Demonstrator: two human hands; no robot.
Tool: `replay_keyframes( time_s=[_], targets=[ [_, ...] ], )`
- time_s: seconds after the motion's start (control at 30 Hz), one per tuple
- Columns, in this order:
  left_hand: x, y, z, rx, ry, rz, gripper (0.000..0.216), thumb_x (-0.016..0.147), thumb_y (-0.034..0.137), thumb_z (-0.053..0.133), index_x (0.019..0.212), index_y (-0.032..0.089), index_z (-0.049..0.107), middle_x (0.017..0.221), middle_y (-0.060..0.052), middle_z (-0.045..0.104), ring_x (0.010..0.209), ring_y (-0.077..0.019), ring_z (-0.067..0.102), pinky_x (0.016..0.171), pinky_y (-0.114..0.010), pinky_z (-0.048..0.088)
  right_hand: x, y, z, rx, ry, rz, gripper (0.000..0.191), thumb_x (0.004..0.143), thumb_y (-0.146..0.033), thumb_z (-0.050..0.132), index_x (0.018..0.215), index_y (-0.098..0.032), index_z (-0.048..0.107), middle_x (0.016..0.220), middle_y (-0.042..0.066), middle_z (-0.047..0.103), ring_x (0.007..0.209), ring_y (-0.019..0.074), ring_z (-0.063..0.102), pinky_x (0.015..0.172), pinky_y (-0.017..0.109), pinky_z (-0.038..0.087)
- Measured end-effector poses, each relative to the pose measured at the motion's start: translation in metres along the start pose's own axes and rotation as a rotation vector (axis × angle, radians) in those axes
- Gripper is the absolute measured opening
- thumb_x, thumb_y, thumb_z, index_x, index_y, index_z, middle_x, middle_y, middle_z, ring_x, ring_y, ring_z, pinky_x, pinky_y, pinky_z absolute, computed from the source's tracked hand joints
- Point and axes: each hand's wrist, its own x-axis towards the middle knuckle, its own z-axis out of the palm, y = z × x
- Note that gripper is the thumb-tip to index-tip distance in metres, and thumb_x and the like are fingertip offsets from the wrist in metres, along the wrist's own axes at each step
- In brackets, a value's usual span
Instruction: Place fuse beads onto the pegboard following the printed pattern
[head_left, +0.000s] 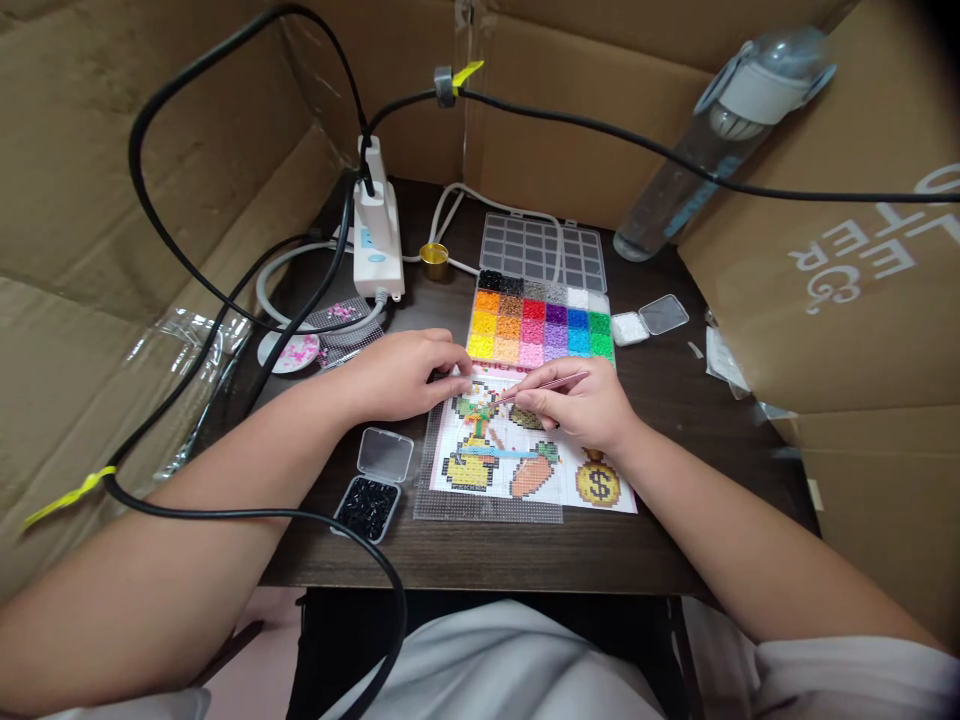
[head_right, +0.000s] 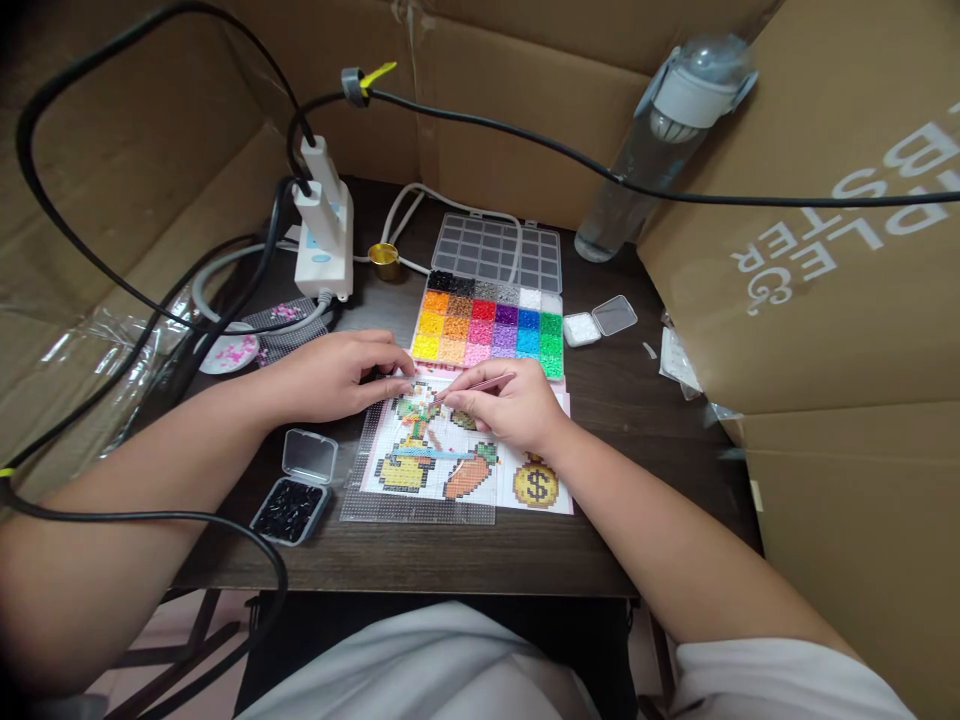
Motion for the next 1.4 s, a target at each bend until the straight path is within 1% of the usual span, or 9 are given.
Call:
replay_keyframes(
  time_s=[0.27,0.43,0.53,0.63,0.73,0.83,1.1,1.27,1.4],
  targets=[
    [0.000,0.000,-0.001,0.001,-0.011,-0.003,0.032,0.095,0.043,0.058,0.112,0.022,0.076,0.102,-0.006,0.069,0.088,-0.0202,0.066,0.077,-0.031,0.046,-0.002,0.000,-0.009,-0.001,0.111,-0.023,0.021,0.068,-0.033,0.089,0.075,-0.016,0.081,0.060,0.004,0.072,0.041,0.0082,0.052,0.040,0.023,0.043],
    [-0.001,-0.001,-0.002,-0.004,-0.009,0.013,0.031,0.096,0.041,0.058,0.111,0.022,0.076,0.101,-0.007,0.069,0.090,-0.0206,0.066,0.079,-0.032,0.047,-0.002,0.003,-0.019,0.057,0.188,-0.048,0.020,0.075,-0.035,0.086,0.079,-0.016,0.080,0.048,0.000,0.063,0.036,0.0084,0.048,0.035,0.023,0.038],
    [-0.002,-0.001,-0.001,-0.008,-0.013,0.022,0.032,0.097,0.041,0.056,0.111,0.021,0.076,0.102,-0.007,0.069,0.093,-0.0216,0.066,0.082,-0.033,0.048,-0.001,0.005,-0.021,0.067,0.244,-0.023,0.024,0.075,-0.039,0.086,0.080,-0.017,0.079,0.050,0.000,0.064,0.036,0.0081,0.046,0.033,0.023,0.036],
    [-0.002,-0.002,0.000,-0.009,-0.005,0.030,0.031,0.097,0.041,0.056,0.111,0.021,0.076,0.102,-0.008,0.069,0.094,-0.0221,0.066,0.083,-0.034,0.048,0.001,0.003,-0.016,0.058,0.222,-0.043,0.025,0.076,-0.040,0.086,0.082,-0.017,0.080,0.057,0.002,0.069,0.040,0.0087,0.049,0.037,0.023,0.039],
    [-0.002,-0.002,0.000,-0.009,0.001,0.026,0.030,0.097,0.039,0.056,0.109,0.020,0.076,0.100,-0.008,0.069,0.092,-0.0222,0.066,0.081,-0.033,0.047,0.002,-0.001,-0.007,0.040,0.168,-0.113,0.021,0.075,-0.038,0.086,0.081,-0.018,0.081,0.077,0.006,0.078,0.048,0.0087,0.056,0.045,0.025,0.046],
    [-0.002,-0.001,0.000,-0.014,0.007,0.033,0.029,0.097,0.039,0.056,0.109,0.021,0.076,0.100,-0.007,0.069,0.091,-0.0215,0.066,0.079,-0.033,0.046,0.003,-0.006,0.004,0.044,0.120,-0.144,0.020,0.074,-0.038,0.086,0.080,-0.019,0.080,0.089,0.007,0.079,0.051,0.0080,0.057,0.047,0.025,0.049],
    [-0.003,-0.002,0.001,-0.010,0.017,0.044,0.029,0.098,0.039,0.056,0.110,0.022,0.076,0.099,-0.006,0.068,0.089,-0.0204,0.065,0.078,-0.032,0.046,0.004,-0.003,0.021,0.035,0.088,-0.023,0.024,0.071,-0.038,0.086,0.083,-0.018,0.081,0.073,0.005,0.075,0.053,0.0118,0.060,0.050,0.027,0.052],
    [-0.003,-0.002,0.000,-0.013,0.017,0.043,0.028,0.097,0.037,0.057,0.109,0.021,0.076,0.098,-0.007,0.068,0.089,-0.0206,0.066,0.080,-0.033,0.047,0.003,0.002,0.021,-0.003,0.066,-0.023,0.019,0.071,-0.035,0.085,0.077,-0.018,0.081,0.067,0.005,0.073,0.051,0.0113,0.057,0.046,0.025,0.046],
    [-0.002,0.001,-0.001,-0.015,0.016,0.033,0.026,0.096,0.035,0.058,0.108,0.021,0.076,0.098,-0.006,0.069,0.089,-0.0208,0.066,0.079,-0.032,0.047,0.004,0.001,0.021,-0.031,0.039,-0.047,0.014,0.072,-0.033,0.083,0.075,-0.020,0.081,0.070,0.005,0.075,0.056,0.0129,0.061,0.050,0.026,0.049]
  ],
)
